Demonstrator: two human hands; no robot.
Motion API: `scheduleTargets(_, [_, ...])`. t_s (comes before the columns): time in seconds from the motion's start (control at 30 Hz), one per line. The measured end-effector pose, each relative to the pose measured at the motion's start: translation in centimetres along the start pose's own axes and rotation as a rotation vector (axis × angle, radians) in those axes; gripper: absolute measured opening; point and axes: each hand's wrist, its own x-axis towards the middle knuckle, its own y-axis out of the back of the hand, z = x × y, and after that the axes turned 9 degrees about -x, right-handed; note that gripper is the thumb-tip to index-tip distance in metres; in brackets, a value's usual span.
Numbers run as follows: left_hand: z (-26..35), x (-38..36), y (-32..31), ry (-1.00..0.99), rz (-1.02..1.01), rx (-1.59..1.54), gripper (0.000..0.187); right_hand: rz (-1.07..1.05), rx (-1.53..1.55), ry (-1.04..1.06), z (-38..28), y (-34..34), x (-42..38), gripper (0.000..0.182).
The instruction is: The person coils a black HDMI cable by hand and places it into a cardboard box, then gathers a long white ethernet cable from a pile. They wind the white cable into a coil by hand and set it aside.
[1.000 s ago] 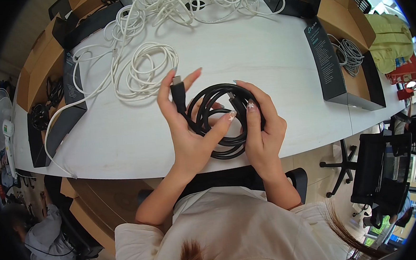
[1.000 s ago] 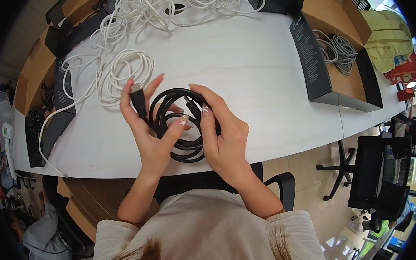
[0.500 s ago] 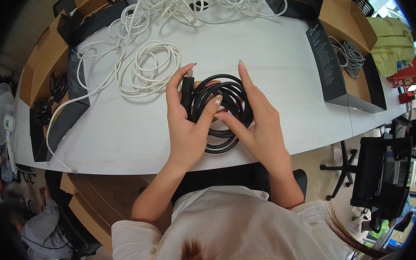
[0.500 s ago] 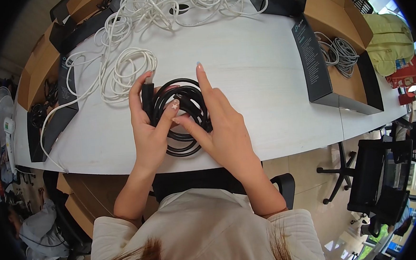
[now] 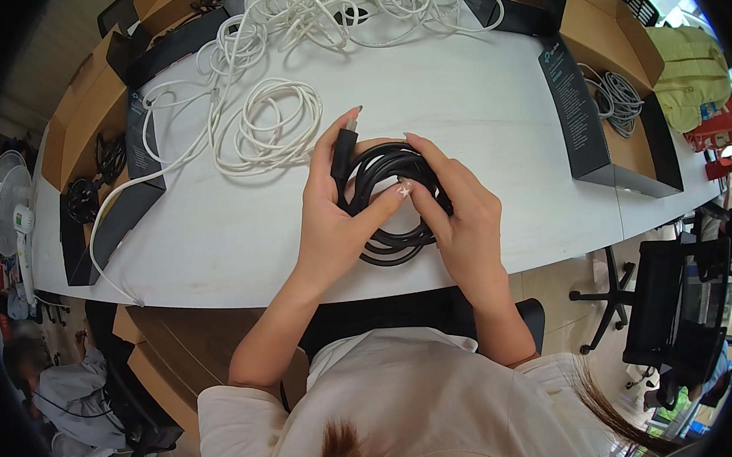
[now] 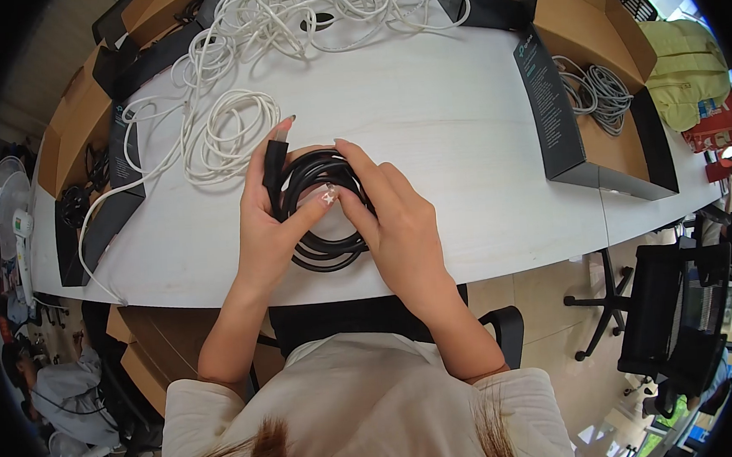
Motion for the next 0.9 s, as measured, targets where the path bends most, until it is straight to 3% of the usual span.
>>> scheduleTargets(0.17, [0.9,0.3,0.5,0.226,-0.085,-0.034,0.065,0.106,-0.004,0.008,0.0,0.1,0.0,0.034])
scheduleTargets(0.33, [1.3,0.3,0.5,0.383,-0.09,-0.14,0.049,0.227,0.011,0.011,0.3,-0.7,-0.3,0.034])
scheduleTargets(0.4, [1.2,0.5,0.9,0.437,-0.11,-0.075,0.037,0.177,0.015,0.005,0.4,-0.7,-0.1,0.034])
scheduleTargets(0.53, [1.0,0.2,1.0,0.374,-0.116,-0.042,0.031,0.031,0.015,0.03,0.8,0.1,0.1,0.042])
scheduleTargets(0.67, [1.3,0.6,2.2,0.331,-0.113,-0.055,0.035,-0.189,0.147,-0.202,-1.3,2.4,-0.2,0.06])
scheduleTargets(0.77, [4.6,1.9,4.1,0.377,0.08,-0.068,0.038,0.001,0.177,-0.108,-0.1,2.9,-1.0,0.059])
scheduleTargets(0.9, [10.3,6.3,8.9,0.126,0.252,0.109,0.048,0.191,-0.121,-0.153,3.1,5.1,-2.2,0.047])
